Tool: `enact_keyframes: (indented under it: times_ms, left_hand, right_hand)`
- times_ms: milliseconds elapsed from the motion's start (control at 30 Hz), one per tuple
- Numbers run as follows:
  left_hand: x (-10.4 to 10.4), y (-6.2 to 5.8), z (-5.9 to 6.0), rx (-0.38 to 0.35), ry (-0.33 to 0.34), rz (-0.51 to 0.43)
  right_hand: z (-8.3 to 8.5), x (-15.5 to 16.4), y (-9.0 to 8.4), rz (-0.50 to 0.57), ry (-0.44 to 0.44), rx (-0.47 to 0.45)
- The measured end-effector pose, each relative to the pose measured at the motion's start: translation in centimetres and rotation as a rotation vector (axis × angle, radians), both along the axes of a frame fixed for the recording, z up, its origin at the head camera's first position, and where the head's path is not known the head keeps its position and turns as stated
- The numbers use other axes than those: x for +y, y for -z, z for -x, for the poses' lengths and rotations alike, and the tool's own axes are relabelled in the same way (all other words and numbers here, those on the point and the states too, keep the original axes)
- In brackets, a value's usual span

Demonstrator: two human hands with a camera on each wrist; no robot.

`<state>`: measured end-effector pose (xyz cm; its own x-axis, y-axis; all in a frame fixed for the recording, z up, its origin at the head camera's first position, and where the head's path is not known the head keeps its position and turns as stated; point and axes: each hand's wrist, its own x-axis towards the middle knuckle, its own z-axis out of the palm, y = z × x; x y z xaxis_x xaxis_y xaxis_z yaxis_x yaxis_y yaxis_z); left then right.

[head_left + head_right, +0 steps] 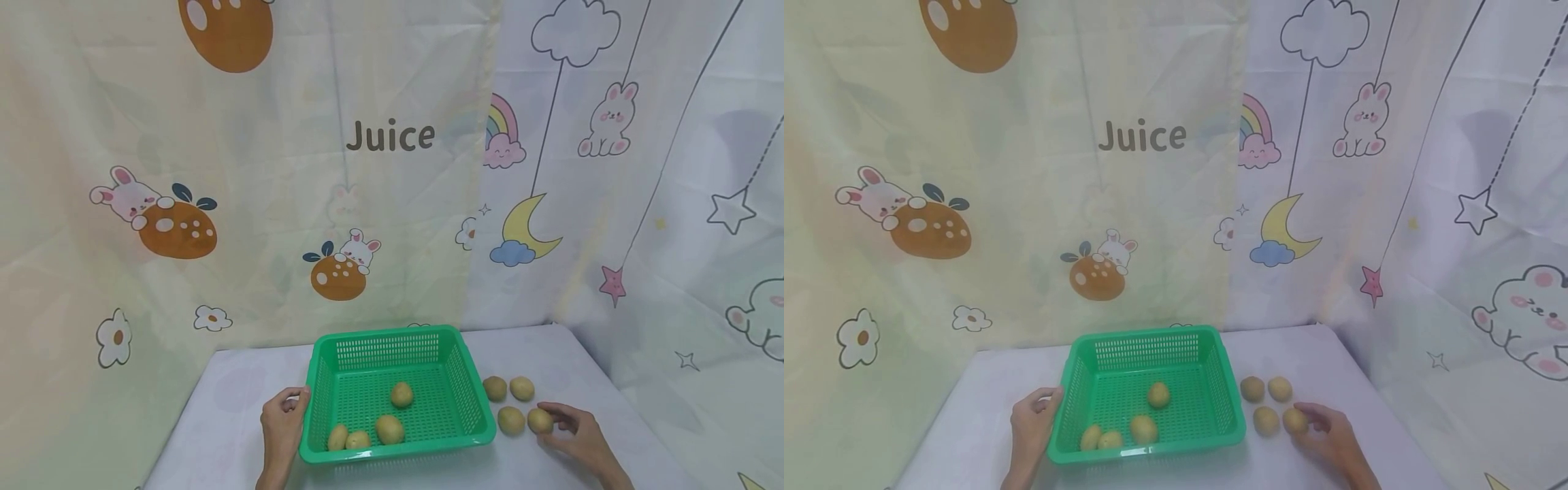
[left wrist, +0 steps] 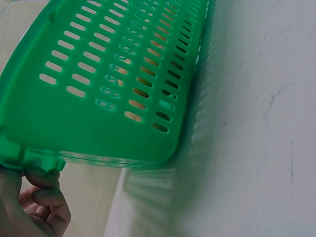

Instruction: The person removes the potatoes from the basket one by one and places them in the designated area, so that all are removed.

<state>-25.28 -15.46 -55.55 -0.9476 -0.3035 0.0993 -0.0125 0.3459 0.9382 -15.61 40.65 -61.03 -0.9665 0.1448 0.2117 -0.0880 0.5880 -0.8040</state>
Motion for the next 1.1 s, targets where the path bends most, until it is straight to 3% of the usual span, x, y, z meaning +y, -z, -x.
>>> enact_keyframes:
  times_ms: [533,633,867,1100]
  left_hand:
    - [-0.1,0.1,0.0,-0.013,0.001,0.005]
    - [0.0,0.1,0.0,-0.007,0.002,0.006]
    - [-0.1,0.1,0.1,-0.012,0.006,0.009]
    - [0.0,-0.1,0.1,-0.013,0.006,0.014]
  right_hand:
    - [-0.6,-0.3,-0.7,0.021,0.035,-0.008]
    - [-0.8,-0.2,-0.9,0.014,0.030,0.033]
    - [-0.9,0.3,-2.4,-0.032,0.007,0.225]
    - [-0.8,-0.3,-4.8,-0.070,0.009,0.264]
